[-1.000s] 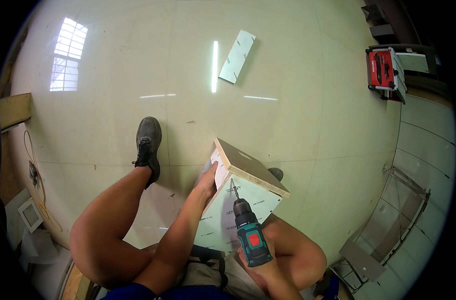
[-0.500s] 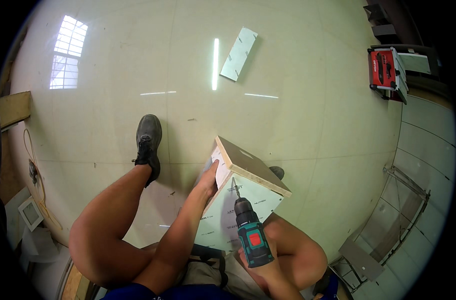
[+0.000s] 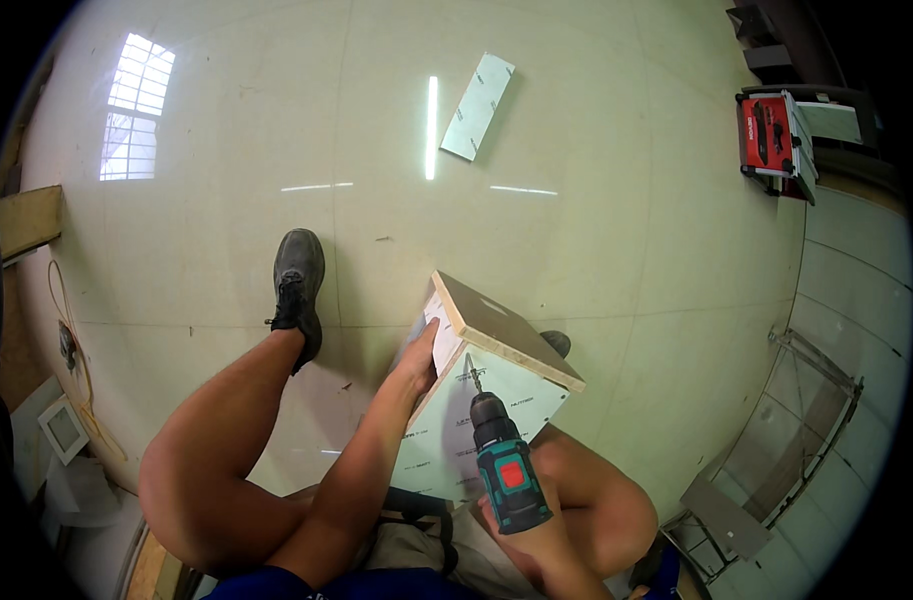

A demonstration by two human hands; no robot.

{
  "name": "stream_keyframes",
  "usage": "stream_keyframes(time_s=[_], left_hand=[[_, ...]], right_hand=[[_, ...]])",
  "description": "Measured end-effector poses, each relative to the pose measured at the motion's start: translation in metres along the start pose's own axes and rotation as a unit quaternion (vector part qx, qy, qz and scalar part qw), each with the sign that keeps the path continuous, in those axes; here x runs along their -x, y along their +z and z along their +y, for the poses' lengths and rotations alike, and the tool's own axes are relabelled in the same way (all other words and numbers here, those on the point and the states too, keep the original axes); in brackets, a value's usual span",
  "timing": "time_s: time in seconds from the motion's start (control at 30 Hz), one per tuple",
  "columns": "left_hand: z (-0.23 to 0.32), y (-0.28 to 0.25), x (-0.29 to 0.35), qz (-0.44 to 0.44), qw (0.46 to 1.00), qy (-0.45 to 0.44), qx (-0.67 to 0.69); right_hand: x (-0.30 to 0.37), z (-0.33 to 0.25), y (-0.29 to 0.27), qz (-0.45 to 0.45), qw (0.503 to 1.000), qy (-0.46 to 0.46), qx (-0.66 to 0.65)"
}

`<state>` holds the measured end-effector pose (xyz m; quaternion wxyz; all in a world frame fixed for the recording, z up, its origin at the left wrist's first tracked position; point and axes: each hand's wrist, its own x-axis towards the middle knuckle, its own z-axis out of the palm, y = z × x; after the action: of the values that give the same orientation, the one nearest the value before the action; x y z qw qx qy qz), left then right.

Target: The person assembles a small wooden box by driving screws into its corners using a cordless drill. They hold the box between their legs, rotate it to access different sides, and secure the panels together.

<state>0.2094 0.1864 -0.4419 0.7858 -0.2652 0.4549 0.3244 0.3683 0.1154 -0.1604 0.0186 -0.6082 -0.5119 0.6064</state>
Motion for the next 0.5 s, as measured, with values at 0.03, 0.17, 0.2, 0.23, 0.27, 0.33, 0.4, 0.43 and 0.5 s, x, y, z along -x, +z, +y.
stream_keyframes(time_s=[0.03,0.17,0.2,0.23,0.27,0.33,0.4,0.43,0.5], left_hand=[[0.001,0.0,0.0,0.004,1.0,-0.002,-0.001],[-0.003,0.005,0.003,0.005,1.0,-0.005,0.001],[-0.002,0.006,0.003,0.001,1.0,-0.004,0.002],[-0.001,0.004,0.002,-0.002,1.0,-0.005,0.003],[-0.001,0.003,0.001,-0.005,1.0,-0.007,0.004],[-0.001,-0.002,-0.002,-0.013,1.0,-0.006,0.012],[-0.003,-0.006,-0.007,-0.024,0.999,-0.004,0.025],[-0.004,-0.009,-0.009,-0.023,0.999,-0.006,0.029],[-0.005,-0.01,-0.01,-0.023,0.999,-0.009,0.037]], right_hand=[[-0.001,-0.001,0.0,0.001,1.0,0.007,-0.014],[-0.001,-0.016,-0.008,0.017,0.994,0.054,-0.097],[-0.004,-0.025,-0.012,0.014,0.994,0.052,-0.096],[-0.007,-0.033,-0.016,0.009,0.994,0.051,-0.097],[-0.01,-0.042,-0.02,0.005,0.995,0.039,-0.094],[-0.014,-0.05,-0.029,-0.009,0.996,0.034,-0.08],[-0.014,-0.053,-0.038,-0.024,0.997,0.049,-0.06],[-0.016,-0.065,-0.038,0.009,0.985,0.096,-0.145],[-0.02,-0.078,-0.042,0.001,0.984,0.119,-0.133]])
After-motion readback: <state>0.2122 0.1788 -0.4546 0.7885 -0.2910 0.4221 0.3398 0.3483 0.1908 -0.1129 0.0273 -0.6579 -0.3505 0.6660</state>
